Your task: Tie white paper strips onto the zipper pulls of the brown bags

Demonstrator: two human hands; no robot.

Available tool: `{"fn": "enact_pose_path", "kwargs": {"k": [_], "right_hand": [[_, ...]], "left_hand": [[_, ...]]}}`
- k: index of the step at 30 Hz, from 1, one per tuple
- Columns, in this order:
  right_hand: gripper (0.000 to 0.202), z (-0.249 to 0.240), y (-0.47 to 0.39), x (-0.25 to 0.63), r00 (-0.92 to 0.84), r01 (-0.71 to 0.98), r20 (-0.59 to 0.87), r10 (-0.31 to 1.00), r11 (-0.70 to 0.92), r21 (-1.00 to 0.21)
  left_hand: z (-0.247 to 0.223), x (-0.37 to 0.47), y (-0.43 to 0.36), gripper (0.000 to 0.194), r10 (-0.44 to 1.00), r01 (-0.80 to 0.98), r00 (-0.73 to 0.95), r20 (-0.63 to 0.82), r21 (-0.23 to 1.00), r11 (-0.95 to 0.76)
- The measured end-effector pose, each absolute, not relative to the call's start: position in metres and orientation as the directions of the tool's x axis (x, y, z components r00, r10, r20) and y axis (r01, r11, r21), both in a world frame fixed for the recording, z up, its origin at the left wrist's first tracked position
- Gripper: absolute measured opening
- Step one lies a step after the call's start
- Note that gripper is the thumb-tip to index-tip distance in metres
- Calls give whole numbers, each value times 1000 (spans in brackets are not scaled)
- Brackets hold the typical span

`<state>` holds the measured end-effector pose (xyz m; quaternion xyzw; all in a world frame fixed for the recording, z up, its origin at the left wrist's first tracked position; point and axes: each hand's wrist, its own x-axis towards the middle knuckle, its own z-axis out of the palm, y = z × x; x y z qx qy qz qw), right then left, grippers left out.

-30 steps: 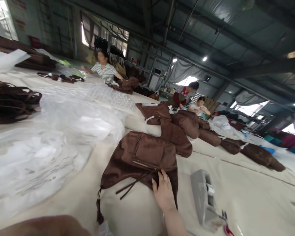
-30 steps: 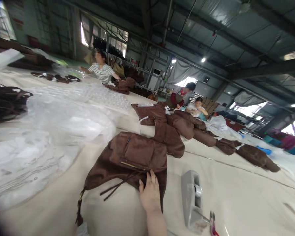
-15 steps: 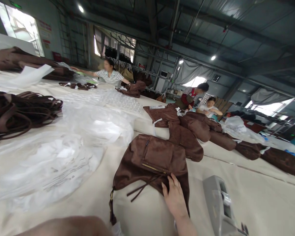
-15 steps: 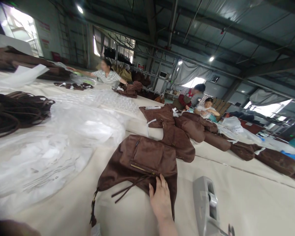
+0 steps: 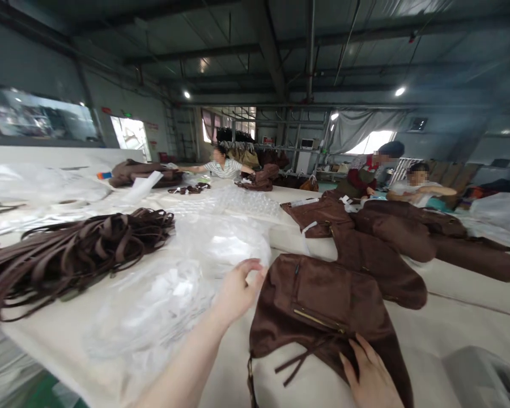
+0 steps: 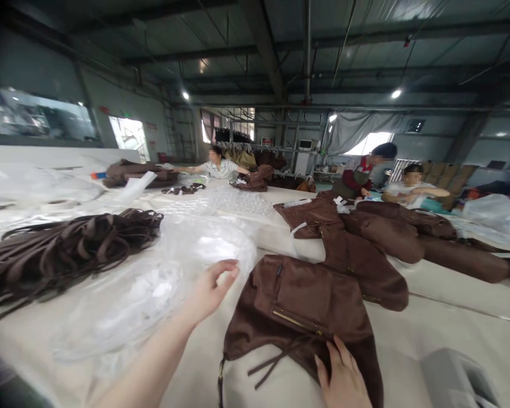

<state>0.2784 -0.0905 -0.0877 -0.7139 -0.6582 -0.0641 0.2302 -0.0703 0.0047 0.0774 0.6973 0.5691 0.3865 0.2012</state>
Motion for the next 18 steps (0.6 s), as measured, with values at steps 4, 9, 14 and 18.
{"fn": "enact_pose_path", "kwargs": {"k": [4, 9, 14, 18], "right_hand": [[46, -101, -83, 284, 122, 957, 424, 897, 7, -290], [53, -97, -82, 288, 147, 945, 429, 891, 2, -327], [56, -64, -90, 276, 266, 822, 390, 882, 4, -570], [61, -13, -116, 224, 310, 244, -24, 950, -104, -964]], "left_hand": [[54, -76, 33, 22, 914, 929, 142, 380, 268, -255], [32, -87, 61, 36, 972, 971, 138, 190, 166, -170], [58, -66, 5, 33, 932, 942, 192, 307, 209, -263], [52, -16, -88, 36, 817, 769, 401, 414, 333, -546]]}}
